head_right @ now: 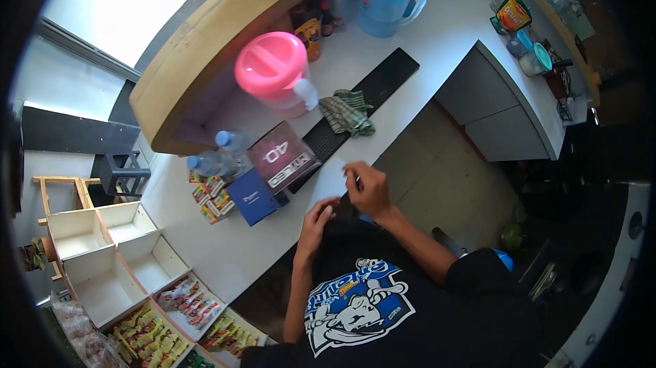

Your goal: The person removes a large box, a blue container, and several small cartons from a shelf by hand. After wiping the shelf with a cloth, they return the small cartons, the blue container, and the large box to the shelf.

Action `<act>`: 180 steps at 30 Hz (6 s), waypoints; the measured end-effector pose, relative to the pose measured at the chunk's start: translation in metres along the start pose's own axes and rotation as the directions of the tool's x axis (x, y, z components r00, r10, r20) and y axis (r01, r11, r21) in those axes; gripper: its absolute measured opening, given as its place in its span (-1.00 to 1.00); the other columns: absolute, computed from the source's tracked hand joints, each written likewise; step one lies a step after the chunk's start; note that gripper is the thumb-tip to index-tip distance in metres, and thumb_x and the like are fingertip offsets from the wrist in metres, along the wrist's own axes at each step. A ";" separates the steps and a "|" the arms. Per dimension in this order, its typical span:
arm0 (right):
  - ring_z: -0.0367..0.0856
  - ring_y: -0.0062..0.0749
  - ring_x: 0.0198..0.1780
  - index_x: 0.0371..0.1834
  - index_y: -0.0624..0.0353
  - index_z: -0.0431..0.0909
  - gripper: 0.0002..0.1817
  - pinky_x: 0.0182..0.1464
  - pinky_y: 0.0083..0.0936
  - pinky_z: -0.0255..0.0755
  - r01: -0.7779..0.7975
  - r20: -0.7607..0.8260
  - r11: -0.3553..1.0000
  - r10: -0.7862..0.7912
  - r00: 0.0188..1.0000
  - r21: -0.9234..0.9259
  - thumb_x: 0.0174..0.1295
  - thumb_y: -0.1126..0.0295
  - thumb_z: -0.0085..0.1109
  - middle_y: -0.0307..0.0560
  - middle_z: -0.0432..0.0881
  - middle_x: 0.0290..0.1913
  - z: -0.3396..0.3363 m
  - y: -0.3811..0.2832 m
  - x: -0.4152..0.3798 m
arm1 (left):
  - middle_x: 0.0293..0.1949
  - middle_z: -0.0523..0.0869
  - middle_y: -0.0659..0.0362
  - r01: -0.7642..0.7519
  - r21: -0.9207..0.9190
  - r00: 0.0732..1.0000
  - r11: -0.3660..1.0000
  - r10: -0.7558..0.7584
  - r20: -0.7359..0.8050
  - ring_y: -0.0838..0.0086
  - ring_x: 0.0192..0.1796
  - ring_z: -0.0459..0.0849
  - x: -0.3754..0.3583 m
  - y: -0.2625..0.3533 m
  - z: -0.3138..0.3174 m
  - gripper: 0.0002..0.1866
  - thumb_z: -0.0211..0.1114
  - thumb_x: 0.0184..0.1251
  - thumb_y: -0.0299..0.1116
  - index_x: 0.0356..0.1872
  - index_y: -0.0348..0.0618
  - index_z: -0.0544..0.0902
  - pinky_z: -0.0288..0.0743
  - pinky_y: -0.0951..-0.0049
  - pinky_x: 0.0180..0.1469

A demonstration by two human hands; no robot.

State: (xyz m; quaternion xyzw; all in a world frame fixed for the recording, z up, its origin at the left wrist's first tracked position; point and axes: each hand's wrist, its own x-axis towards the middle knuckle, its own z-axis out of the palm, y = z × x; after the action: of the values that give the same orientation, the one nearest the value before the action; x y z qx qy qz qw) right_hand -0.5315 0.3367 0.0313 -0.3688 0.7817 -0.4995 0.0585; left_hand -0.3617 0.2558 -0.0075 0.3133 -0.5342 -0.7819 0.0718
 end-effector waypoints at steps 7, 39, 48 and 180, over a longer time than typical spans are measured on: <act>0.63 -0.14 0.07 0.11 0.23 0.56 -0.60 -0.04 -0.29 0.55 -0.077 0.125 0.988 0.095 0.988 -0.135 0.24 0.35 0.39 0.08 0.64 0.07 -0.021 0.115 0.085 | 0.33 0.57 -0.09 -0.095 0.287 0.886 0.953 0.212 -0.412 0.21 0.35 0.56 0.157 -0.023 0.061 -0.51 0.18 0.54 -0.29 0.39 -0.26 0.46 0.54 0.28 0.23; 0.56 -0.52 -0.20 -0.03 0.31 0.60 -0.72 -0.11 -0.50 0.46 -0.221 0.561 0.913 -0.010 0.828 0.343 0.23 0.43 0.28 -0.16 0.65 -0.25 -0.124 0.067 0.128 | 0.18 0.66 -0.12 -0.473 0.553 0.478 0.686 0.727 -0.493 0.17 0.21 0.67 0.078 0.088 0.118 -0.82 0.25 0.40 -0.43 -0.12 -0.28 0.48 0.51 0.25 0.26; 0.66 0.01 0.02 -0.10 0.25 0.55 -0.64 0.09 -0.24 0.56 0.458 0.451 0.825 -0.565 0.691 0.332 -0.02 0.56 0.39 0.04 0.66 0.09 -0.103 -0.005 0.116 | 0.33 0.56 0.16 -0.491 -0.298 0.794 0.818 0.281 -0.539 0.40 0.35 0.51 0.041 0.076 0.075 -0.21 -0.09 0.57 0.30 0.44 -0.22 0.41 0.35 0.24 0.38; 0.26 0.10 0.56 0.36 -0.30 0.58 -0.40 0.61 -0.08 0.09 0.568 0.401 0.162 -0.856 -0.326 0.807 0.15 0.18 0.21 0.02 0.43 0.49 0.573 -0.453 -0.114 | 0.53 0.37 0.05 0.644 0.394 0.076 0.655 0.458 -0.886 0.03 0.55 0.28 -0.190 -0.142 -0.281 -0.37 0.20 0.30 -0.22 0.45 0.00 0.47 0.08 -0.07 0.57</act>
State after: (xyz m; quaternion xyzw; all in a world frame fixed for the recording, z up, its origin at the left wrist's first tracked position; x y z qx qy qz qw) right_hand 0.0487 -0.1171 0.0902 -0.9501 0.1072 -0.2385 0.1704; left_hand -0.0201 0.1779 -0.1196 0.7891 -0.5722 -0.0525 0.2171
